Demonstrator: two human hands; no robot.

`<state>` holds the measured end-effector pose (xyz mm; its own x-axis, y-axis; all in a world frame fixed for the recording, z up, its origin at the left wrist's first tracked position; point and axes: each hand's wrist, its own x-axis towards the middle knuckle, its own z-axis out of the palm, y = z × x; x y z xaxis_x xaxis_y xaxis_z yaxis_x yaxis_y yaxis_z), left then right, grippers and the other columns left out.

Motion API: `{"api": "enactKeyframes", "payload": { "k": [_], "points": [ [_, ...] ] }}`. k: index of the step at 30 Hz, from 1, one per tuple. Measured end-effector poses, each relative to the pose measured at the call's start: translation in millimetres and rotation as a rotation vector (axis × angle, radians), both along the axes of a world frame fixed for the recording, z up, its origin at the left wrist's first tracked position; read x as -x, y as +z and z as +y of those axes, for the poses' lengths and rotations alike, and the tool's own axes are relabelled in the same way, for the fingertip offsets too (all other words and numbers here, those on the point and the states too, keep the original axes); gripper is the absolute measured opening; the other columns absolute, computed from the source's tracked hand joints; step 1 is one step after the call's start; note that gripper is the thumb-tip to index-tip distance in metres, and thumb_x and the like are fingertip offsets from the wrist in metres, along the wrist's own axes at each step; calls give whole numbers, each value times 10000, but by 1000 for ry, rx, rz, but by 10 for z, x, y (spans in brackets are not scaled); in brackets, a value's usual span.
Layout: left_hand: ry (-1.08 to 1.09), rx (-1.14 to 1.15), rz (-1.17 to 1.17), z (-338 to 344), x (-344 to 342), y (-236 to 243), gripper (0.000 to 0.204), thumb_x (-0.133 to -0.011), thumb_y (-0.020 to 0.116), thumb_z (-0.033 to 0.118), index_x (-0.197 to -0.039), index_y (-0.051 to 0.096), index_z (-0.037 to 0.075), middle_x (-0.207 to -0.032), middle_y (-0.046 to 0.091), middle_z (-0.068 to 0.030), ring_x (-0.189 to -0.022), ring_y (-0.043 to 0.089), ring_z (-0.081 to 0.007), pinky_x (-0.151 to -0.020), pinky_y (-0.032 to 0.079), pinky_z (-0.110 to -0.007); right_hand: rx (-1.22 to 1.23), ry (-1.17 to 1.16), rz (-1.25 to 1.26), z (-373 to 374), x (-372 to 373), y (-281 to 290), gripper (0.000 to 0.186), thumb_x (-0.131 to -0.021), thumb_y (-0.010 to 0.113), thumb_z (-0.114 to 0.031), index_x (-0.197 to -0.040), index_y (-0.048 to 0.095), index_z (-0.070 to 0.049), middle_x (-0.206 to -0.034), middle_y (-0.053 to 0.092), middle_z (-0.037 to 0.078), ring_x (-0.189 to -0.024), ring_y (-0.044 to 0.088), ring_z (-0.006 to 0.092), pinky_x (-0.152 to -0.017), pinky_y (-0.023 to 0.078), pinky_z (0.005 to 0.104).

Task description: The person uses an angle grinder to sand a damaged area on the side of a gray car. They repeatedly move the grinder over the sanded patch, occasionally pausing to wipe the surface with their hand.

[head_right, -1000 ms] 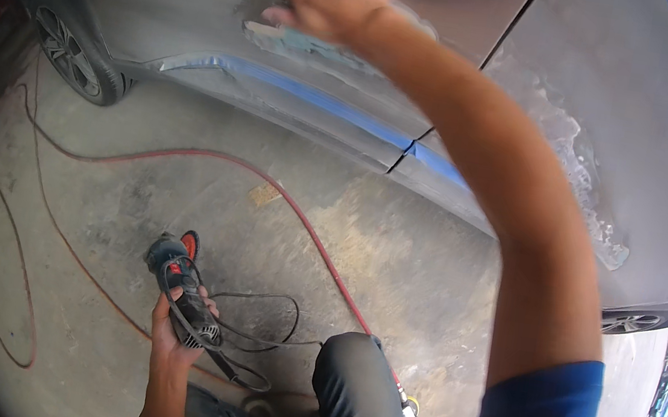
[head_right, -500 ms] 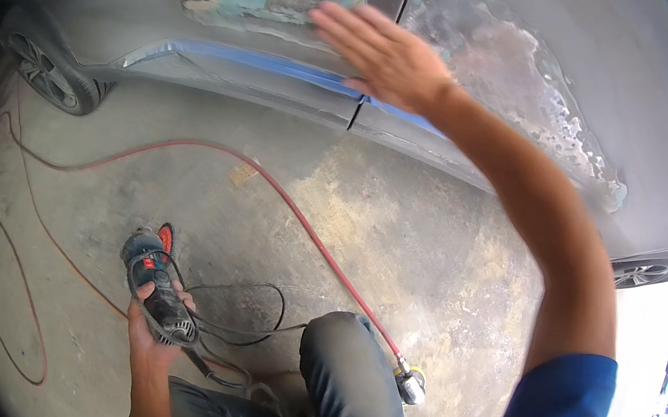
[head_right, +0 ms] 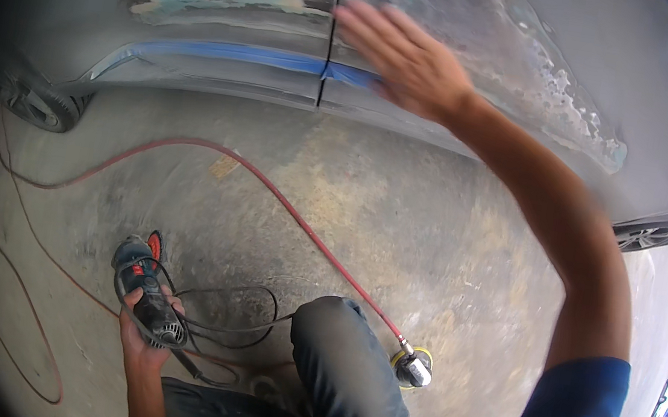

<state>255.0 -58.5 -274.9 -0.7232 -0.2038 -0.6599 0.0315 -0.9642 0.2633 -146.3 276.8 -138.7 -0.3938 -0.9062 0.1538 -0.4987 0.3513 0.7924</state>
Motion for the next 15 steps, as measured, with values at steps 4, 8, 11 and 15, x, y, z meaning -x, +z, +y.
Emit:
{"api": "enactKeyframes", "payload": {
  "k": [4, 8, 11, 15],
  "points": [
    [-54, -17, 1, 75, 134, -30, 450, -837, 759, 215, -1161, 556, -23, -1030, 635, -128, -893, 609, -267, -869, 535, -410, -2, 3, 197, -620, -87, -64, 844, -1022, 396, -638, -1637, 192, -97, -1732, 67, 68, -1597, 43, 219, -1307, 40, 390],
    [-57, -5, -27, 211, 211, 13, 465, -830, 755, 226, -1154, 547, -36, -1030, 632, -126, -899, 606, -262, -873, 536, -401, 34, 38, 262, -483, -64, -132, 830, -1026, 400, -617, -1641, 173, -108, -1733, 76, 54, -1597, 40, 208, -1308, 42, 377],
    [-68, 8, -49, 319, 242, 117, 479, -824, 750, 225, -1156, 539, -49, -1026, 627, -127, -901, 606, -261, -874, 537, -398, 53, 51, 216, -107, 2, -184, 818, -1032, 400, -604, -1640, 175, -106, -1732, 87, 56, -1596, 50, 206, -1307, 41, 376],
    [-110, -11, -34, 444, 209, 177, 487, -820, 741, 217, -1158, 534, -65, -1006, 610, -134, -906, 606, -264, -880, 536, -392, 111, 23, 135, 659, 45, -288, 849, -1021, 403, -621, -1645, 129, -115, -1735, 60, 44, -1596, 44, 210, -1306, 38, 378]
  ]
}}
